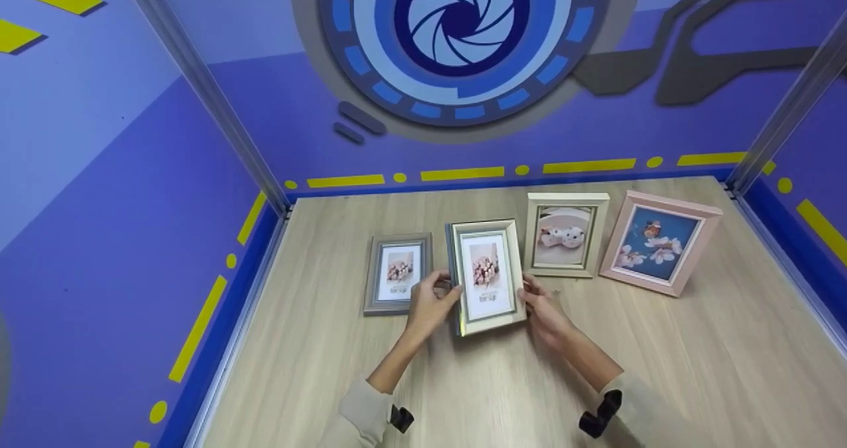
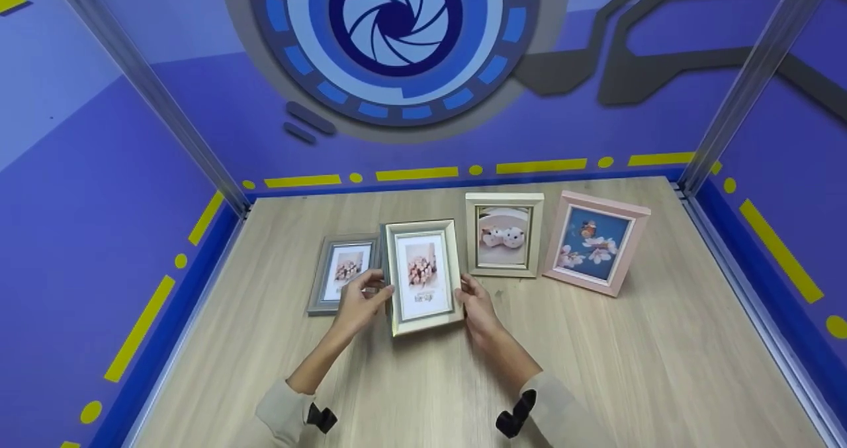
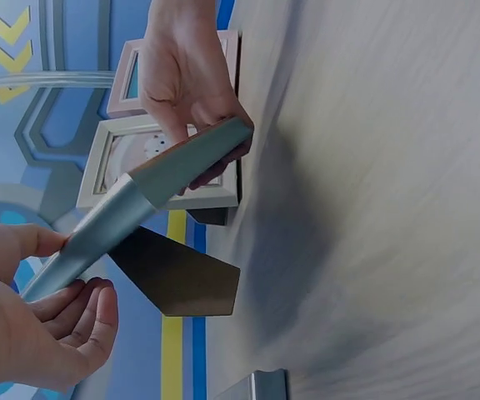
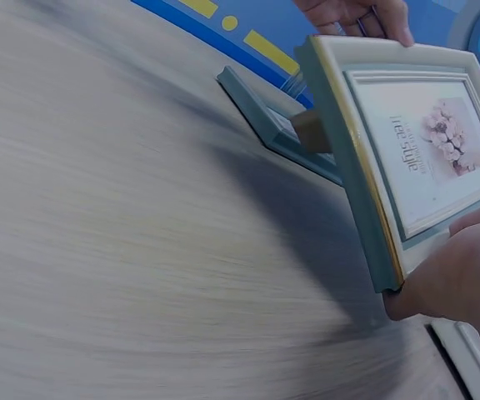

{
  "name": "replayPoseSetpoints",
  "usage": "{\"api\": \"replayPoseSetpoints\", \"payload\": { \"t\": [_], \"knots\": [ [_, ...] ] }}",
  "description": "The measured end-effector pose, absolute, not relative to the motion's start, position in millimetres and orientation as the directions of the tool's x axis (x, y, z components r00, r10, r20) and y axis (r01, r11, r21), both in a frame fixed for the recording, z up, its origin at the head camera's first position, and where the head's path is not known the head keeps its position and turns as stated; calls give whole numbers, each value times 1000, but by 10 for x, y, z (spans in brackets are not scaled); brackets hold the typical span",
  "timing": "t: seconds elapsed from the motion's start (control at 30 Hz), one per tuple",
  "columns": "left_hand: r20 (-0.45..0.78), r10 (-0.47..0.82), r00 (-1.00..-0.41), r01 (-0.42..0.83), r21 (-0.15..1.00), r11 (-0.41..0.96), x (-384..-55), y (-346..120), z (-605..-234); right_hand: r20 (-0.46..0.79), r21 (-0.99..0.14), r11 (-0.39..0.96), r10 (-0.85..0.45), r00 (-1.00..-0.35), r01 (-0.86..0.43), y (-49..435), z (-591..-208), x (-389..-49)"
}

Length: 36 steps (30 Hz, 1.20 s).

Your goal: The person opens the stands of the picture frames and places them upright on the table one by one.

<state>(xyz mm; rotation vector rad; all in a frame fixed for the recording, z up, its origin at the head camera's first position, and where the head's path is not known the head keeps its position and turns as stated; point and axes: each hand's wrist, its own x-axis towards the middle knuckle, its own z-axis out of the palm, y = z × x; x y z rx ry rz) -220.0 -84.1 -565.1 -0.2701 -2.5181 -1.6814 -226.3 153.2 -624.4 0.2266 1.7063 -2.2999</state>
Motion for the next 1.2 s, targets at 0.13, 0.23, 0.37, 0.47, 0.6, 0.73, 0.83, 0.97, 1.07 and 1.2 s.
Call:
{"api": "replayPoseSetpoints", "payload": {
  "t": [0.13, 0.23, 0.37, 0.47, 0.6, 0.73, 0.83, 0.97, 1.07, 1.2],
  "knots": [
    [170, 52, -984, 177, 899, 402, -2242, -853, -5687, -262, -943, -190, -83, -962, 273, 1541, -6220, -2291],
    [179, 13, -984, 169, 897, 408, -2276, -837, -5708, -218, -961, -160, -52, -975, 224, 1549, -6193, -2333],
    [194, -45, -980, 157, 891, 426, -2326, -798, -5724, -127, -985, -115, 1, -992, 126, 1549, -6138, -2383],
    [188, -71, -980, 138, 887, 441, -2376, -770, -5727, -82, -997, -12, 37, -996, 81, 1543, -6095, -2400],
    [210, -101, -972, 141, 875, 463, -2481, -758, -5739, -66, -993, 96, 8, -998, 66, 1523, -6058, -2429],
    [252, -125, -960, 165, 864, 475, -2631, -750, -5787, -53, -990, 129, -46, -998, 47, 1500, -6037, -2494],
    [274, -129, -953, 185, 864, 469, -2755, -718, -5851, -45, -990, 133, -57, -997, 37, 1496, -6033, -2555],
    [290, -151, -945, 192, 866, 461, -2879, -703, -5936, -47, -991, 133, -94, -994, 34, 1465, -6058, -2625],
    [283, -157, -946, 183, 869, 460, -2951, -699, -5976, -59, -992, 121, -115, -992, 45, 1446, -6082, -2675],
    [255, -136, -957, 171, 879, 445, -3032, -676, -5997, -77, -992, 106, -114, -990, 65, 1456, -6096, -2747]
  ]
}}
